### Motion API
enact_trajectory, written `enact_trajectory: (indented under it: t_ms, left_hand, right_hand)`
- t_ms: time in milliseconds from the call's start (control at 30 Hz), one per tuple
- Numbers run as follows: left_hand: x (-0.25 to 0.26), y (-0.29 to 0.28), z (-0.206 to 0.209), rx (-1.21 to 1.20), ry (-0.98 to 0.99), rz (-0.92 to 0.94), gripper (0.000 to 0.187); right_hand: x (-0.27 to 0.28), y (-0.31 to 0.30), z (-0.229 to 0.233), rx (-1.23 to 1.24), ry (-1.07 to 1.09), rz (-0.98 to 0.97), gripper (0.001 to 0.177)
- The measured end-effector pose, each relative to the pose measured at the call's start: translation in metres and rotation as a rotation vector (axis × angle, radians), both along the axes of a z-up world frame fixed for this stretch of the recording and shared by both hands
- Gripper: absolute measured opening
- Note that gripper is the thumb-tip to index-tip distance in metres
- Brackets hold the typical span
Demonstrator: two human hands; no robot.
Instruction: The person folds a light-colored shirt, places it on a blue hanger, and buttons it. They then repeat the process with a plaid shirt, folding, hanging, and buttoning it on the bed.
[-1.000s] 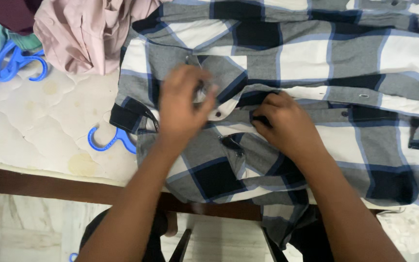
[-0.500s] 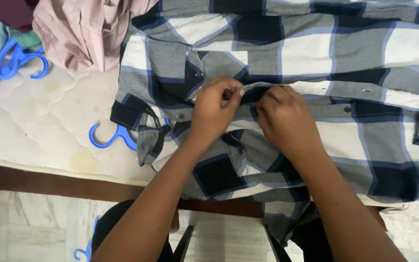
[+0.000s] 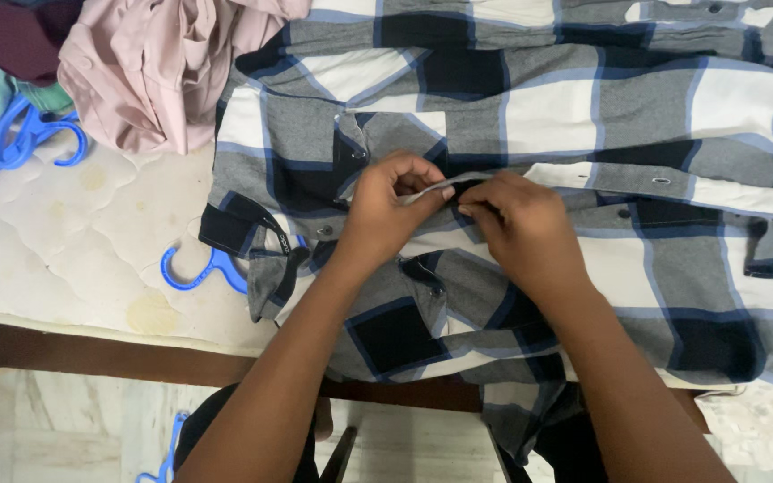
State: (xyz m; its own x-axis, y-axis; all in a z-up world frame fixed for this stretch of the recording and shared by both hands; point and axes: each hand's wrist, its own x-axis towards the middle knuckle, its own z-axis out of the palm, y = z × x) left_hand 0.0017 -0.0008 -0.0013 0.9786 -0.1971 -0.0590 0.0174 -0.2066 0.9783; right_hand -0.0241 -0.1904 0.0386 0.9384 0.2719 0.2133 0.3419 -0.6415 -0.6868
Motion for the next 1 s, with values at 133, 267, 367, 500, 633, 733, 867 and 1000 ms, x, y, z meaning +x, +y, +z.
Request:
enact_trajectory:
  t_ms: [133, 267, 367, 500, 633, 733, 867, 1000]
  left_hand:
    - [0.004, 0.001, -0.005, -0.072, 0.058, -0.023, 0.011]
    - [0.005, 0.001, -0.011, -0.101, 0.102, -0.05, 0.012]
    - [0.005, 0.001, -0.015, -0.152, 0.096, -0.048, 0.012]
    - [0.004, 0.003, -0.011, -0.14, 0.082, -0.094, 0.011]
    - [0.002, 0.001, -0.001, -0.074, 0.064, -0.08, 0.01]
    - [0.0, -0.001, 0.004, -0.056, 0.05, -0.051, 0.009]
    - [0.001, 0.0, 0.005, -0.108, 0.033, -0.054, 0.008]
    - [0.003, 0.002, 0.009, 0.009, 0.112, -0.063, 0.012]
  right_hand:
    - [0.002, -0.005, 0.003, 0.08, 0.081, -0.008, 0.013]
    - [0.004, -0.008, 0.004, 0.184, 0.134, 0.043, 0.017]
    - [0.003, -0.009, 0.003, 0.199, 0.15, 0.079, 0.019]
    - [0.003, -0.009, 0.001, 0.163, 0.128, 0.053, 0.015]
    - [0.002, -0.004, -0.001, 0.158, 0.114, -0.011, 0.011]
    - [0.002, -0.001, 0.0, 0.095, 0.026, 0.003, 0.01]
    - [0.003, 0.0, 0.002, 0.077, -0.014, 0.012, 0.011]
    - [0.002, -0.001, 0.002, 0.104, -0.04, 0.004, 0.012]
